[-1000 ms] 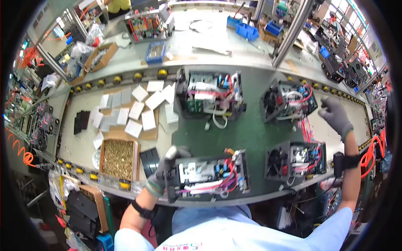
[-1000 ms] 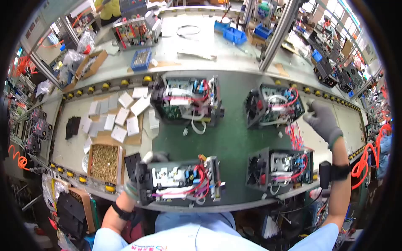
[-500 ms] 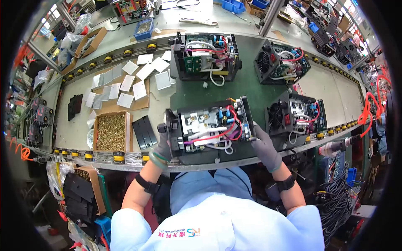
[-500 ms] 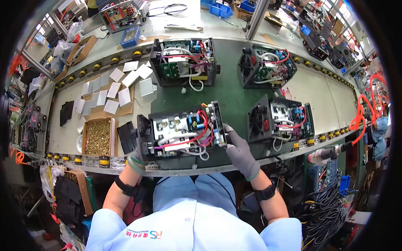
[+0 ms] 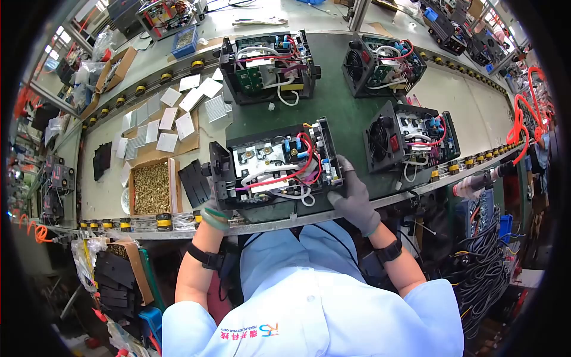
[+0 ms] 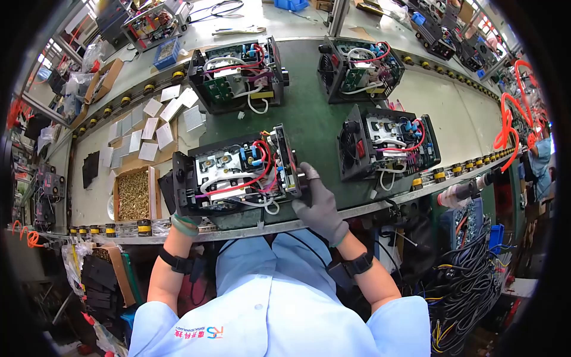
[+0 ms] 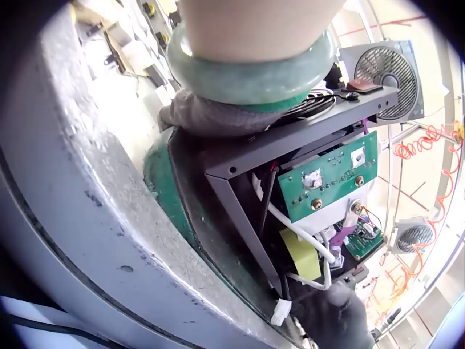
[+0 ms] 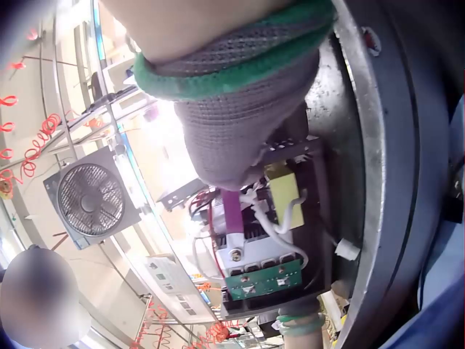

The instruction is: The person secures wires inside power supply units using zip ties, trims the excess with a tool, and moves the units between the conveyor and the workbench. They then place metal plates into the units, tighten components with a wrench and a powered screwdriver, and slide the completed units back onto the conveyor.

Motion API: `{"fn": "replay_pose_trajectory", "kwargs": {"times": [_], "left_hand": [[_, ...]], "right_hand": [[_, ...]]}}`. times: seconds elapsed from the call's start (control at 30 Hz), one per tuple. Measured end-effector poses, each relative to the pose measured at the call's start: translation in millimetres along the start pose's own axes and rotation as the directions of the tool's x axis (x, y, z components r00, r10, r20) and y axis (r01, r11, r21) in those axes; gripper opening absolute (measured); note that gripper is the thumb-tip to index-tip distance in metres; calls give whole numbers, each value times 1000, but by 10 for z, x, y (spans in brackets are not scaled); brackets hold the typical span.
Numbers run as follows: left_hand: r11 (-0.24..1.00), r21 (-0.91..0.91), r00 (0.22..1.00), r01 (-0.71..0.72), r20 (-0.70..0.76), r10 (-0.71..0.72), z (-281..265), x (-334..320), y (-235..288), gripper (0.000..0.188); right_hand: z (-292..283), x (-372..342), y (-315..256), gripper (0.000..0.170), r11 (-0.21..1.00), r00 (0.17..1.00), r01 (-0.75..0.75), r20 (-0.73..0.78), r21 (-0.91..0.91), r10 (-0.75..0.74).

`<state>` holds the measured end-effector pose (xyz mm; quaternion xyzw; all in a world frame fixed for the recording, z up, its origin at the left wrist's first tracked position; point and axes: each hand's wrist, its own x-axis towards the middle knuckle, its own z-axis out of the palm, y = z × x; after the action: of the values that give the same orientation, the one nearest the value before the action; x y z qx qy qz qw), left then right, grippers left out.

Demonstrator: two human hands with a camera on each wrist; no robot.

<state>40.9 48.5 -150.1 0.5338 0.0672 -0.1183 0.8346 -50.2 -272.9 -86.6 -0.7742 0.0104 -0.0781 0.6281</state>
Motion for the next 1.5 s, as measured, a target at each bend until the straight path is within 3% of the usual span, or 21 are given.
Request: {"fn": "replay_pose_trajectory", "kwargs": {"times": [0.07,0.2,0.27,0.3,0.37,0.43,0.47,0.5,0.53,0.57,0.6,0.63,0.73,0.8,0.83,0.9,0.93,1.0,1.1,1.47,1.5], "left_hand": [[997,61,998,-47,-30,49,-16,-29,-5,39],[972,192,987,-132,-69,148,-138,-67,66,33],[952,253,980,-170,-58,190,-150,-61,45,30],[971,65,956,-229,-171,237,335,-257,258,32],[970,51,971,-239,44,237,101,-341,139,34],[835,426,896,-348,-111,430,159,-436,-37,37],[842,346,886,-414,-59,460,156,-469,-75,39],[901,297,892,-317,-231,390,-67,-473,-319,43],[484,772,779,-412,24,626,-111,-530,-296,44],[-133,923,679,-362,359,640,-133,-579,-297,45],[423,771,763,-476,123,635,156,-645,-209,25],[400,830,817,-388,110,566,81,-653,-247,38],[162,887,729,-431,237,643,153,-749,-228,25],[676,620,846,-399,-37,532,199,-786,-200,35],[678,618,847,-398,-36,530,210,-786,-184,35],[216,875,738,-433,206,643,208,-779,-156,35],[217,875,740,-432,207,640,198,-772,-190,35],[737,516,827,-436,-92,554,202,-752,-277,30],[883,353,875,-308,-259,409,267,-754,-263,30],[791,553,853,-261,-252,458,208,-816,-338,35],[481,836,831,-264,-56,554,169,-838,-296,37]], "right_hand": [[9,-49,162,61,937,988,150,84,-315,-129],[91,-76,248,32,886,961,257,8,-386,-276],[46,-153,340,43,859,966,251,60,-446,-251],[-22,-199,378,53,825,969,248,110,-509,-223],[-198,-334,179,52,821,982,189,107,-539,-156],[-237,-436,171,52,805,941,336,197,-490,-273],[-231,-471,194,52,776,930,368,205,-511,-306],[-196,-488,163,49,781,924,382,188,-495,-332],[-165,-493,134,47,748,921,387,199,-539,-334],[-134,-485,113,45,715,920,389,208,-581,-332],[-101,-478,97,45,718,914,403,220,-567,-340],[-79,-482,81,43,686,910,410,216,-601,-354],[-60,-451,79,40,628,897,427,218,-651,-384],[-54,-461,85,39,615,896,427,222,-662,-384],[-52,-457,85,39,611,893,433,224,-663,-390],[-35,-453,93,39,608,891,436,226,-664,-393],[-25,-455,100,38,606,891,433,216,-668,-398],[-6,-469,109,38,605,893,427,207,-672,-401],[21,-474,124,36,588,888,426,194,-688,-416],[38,-532,210,32,581,886,415,165,-701,-434],[38,-542,208,32,580,885,416,166,-700,-434]]}}
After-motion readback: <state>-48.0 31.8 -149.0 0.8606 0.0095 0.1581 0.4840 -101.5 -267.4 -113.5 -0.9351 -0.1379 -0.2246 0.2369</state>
